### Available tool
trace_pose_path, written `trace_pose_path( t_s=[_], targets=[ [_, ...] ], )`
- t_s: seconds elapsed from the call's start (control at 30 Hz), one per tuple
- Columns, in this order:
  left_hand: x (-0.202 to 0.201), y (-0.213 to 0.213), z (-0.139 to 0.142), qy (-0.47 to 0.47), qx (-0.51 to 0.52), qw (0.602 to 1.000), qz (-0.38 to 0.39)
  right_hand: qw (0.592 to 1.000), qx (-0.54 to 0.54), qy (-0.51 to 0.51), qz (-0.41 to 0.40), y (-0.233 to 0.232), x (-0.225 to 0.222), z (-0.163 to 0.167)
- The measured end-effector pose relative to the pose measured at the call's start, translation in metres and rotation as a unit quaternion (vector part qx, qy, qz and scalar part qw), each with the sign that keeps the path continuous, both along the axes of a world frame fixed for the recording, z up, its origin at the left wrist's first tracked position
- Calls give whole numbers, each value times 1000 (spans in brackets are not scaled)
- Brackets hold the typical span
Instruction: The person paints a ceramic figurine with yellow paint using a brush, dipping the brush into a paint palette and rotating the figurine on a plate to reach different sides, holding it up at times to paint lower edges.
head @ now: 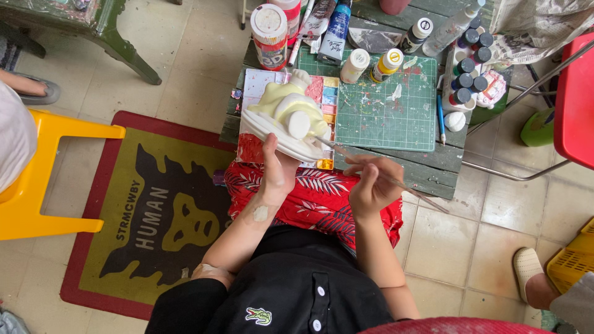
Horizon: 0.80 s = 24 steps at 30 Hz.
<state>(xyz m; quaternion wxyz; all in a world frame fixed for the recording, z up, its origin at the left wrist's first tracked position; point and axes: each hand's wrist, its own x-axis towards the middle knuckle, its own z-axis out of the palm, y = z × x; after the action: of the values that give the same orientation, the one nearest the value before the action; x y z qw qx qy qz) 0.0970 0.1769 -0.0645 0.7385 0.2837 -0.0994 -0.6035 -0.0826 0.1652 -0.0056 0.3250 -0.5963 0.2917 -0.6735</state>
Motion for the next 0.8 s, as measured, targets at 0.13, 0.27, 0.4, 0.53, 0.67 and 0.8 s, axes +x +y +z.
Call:
trace_pose_path(
  t_s=[0.13,0.27,0.4,0.53,0.67,0.8],
  targets=[
    [0,2,-6,-15,1,1000,2,999,42,-26,-19,1,-4,10],
    [-2,2,-10,-16,-2,1000,-2,999,17,12,32,0,-4,13],
    [-5,3,-13,-31,-2,999,12,998,44,-23,-24,-8,-13,17],
    [-5,2,-15,-43,-15,999,20,996,66,-48,22,-7,-14,16],
    [-7,2,-14,-53,-18,998,17,998,57,-17,7,-10,-16,15],
    [-5,0,-10,-32,-7,999,13,990,109,-81,-29,-22,-30,18]
  ],
)
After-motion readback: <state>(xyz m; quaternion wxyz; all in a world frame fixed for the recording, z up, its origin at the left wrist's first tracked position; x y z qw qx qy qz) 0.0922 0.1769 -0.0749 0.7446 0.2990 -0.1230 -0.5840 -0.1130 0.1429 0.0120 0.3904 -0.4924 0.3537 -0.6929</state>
